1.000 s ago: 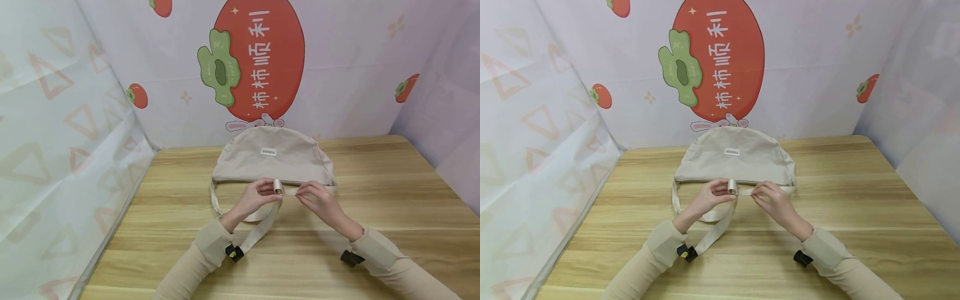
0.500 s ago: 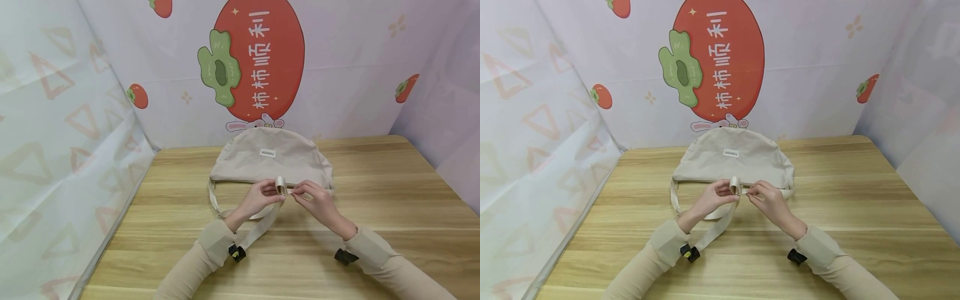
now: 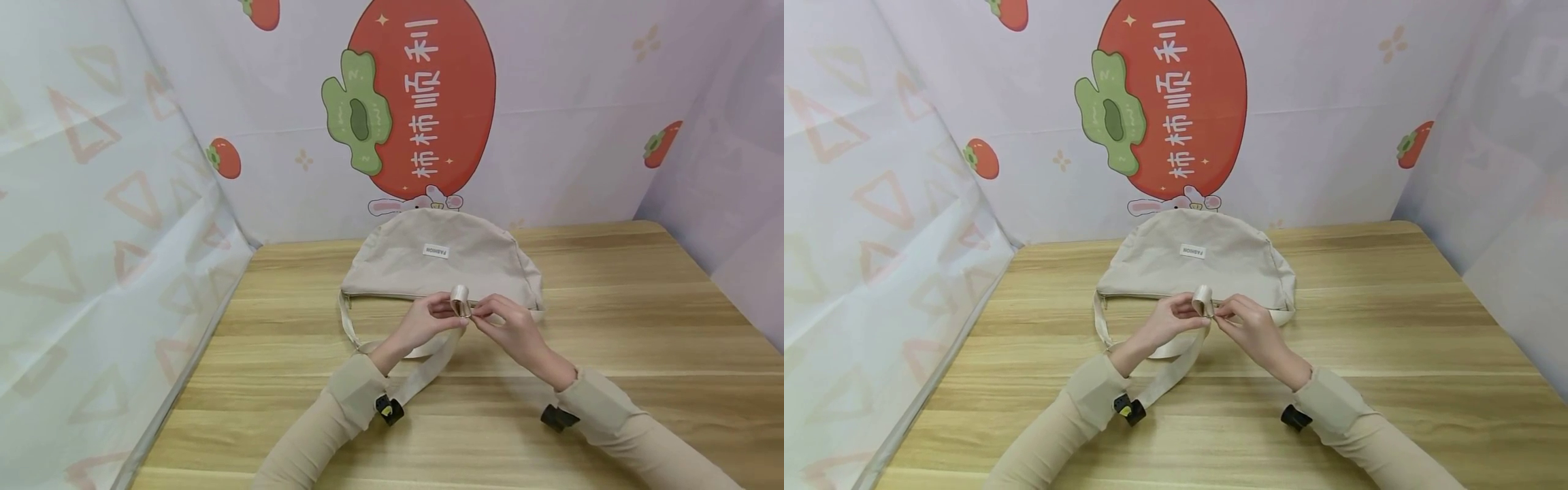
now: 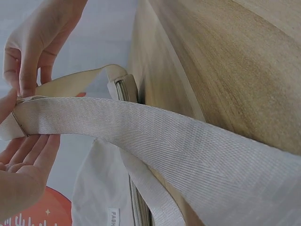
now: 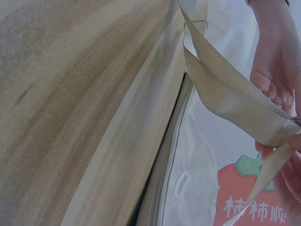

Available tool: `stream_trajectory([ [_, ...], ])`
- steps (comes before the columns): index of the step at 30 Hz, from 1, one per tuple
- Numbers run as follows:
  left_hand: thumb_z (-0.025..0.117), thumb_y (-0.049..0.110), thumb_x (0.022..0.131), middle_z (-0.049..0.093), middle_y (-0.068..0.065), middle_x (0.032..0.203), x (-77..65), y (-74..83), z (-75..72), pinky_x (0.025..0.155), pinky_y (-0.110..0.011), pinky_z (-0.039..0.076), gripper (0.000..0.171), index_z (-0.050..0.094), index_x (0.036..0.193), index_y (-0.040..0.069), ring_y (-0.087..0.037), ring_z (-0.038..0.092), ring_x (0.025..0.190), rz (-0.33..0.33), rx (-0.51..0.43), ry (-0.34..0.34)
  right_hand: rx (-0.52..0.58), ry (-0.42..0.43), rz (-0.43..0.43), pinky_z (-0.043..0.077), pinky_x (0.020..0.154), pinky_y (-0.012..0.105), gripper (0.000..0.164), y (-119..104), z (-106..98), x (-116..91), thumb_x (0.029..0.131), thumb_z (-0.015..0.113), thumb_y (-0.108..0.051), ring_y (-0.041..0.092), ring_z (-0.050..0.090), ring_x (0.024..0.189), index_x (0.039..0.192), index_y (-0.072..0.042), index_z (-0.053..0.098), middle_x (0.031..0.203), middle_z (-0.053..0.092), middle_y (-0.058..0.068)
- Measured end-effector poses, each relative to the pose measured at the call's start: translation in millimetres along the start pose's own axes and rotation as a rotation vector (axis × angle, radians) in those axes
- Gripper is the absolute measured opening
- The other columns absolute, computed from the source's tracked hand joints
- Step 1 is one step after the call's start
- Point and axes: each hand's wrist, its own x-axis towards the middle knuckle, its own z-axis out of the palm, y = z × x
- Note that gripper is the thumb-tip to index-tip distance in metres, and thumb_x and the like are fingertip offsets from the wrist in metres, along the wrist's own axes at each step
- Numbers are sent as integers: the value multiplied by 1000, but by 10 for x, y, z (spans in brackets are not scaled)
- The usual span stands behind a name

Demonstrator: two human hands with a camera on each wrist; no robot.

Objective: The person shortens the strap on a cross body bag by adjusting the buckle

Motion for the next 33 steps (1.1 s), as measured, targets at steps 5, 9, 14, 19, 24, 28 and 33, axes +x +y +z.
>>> stream_trajectory([
  [5,66,7,78,62,-16,104,38,-80,-35,77,-25,50,36,56,113,1,-16,60,94,-3,-1,17,-14,-19,-20,48,64,15,33,28,1,-6,52,73,20,17,58,66,74,-2,62,75,62,5],
  [9,67,5,77,62,-17,103,9,-38,-48,77,-25,49,36,57,111,-1,-17,61,93,6,2,36,-29,-26,-31,47,66,16,35,70,-16,-44,49,74,19,18,57,67,74,-3,62,75,60,5],
  [14,67,4,76,63,-19,102,-18,-21,-80,76,-26,50,36,56,109,-3,-17,61,92,24,3,59,-71,-30,-16,46,70,16,37,132,-59,-126,47,76,18,19,57,70,74,-4,63,77,60,5],
  [19,68,3,76,62,-20,103,-17,-57,-116,77,-26,50,37,55,110,-4,-19,61,93,28,-2,78,-85,-32,2,46,70,16,36,178,-98,-175,47,76,18,19,57,69,74,-4,64,77,60,5],
  [24,66,0,76,60,-23,105,-24,-66,-121,78,-27,50,38,54,112,-6,-23,60,95,36,-14,72,-78,-27,2,46,68,17,35,184,-107,-173,48,75,18,19,58,68,73,-4,65,74,61,5],
  [28,66,0,76,60,-22,106,-28,-76,-104,78,-27,49,38,54,112,-6,-22,60,95,31,-27,64,-67,-29,30,45,67,13,31,161,-109,-159,50,74,18,16,58,67,71,-4,65,73,62,4],
  [33,67,4,77,60,-18,106,-20,-101,-64,79,-26,49,37,55,112,-3,-20,60,95,16,-10,48,-57,-38,39,45,65,13,22,139,-97,-148,58,74,13,16,58,67,70,-2,64,74,62,4],
])
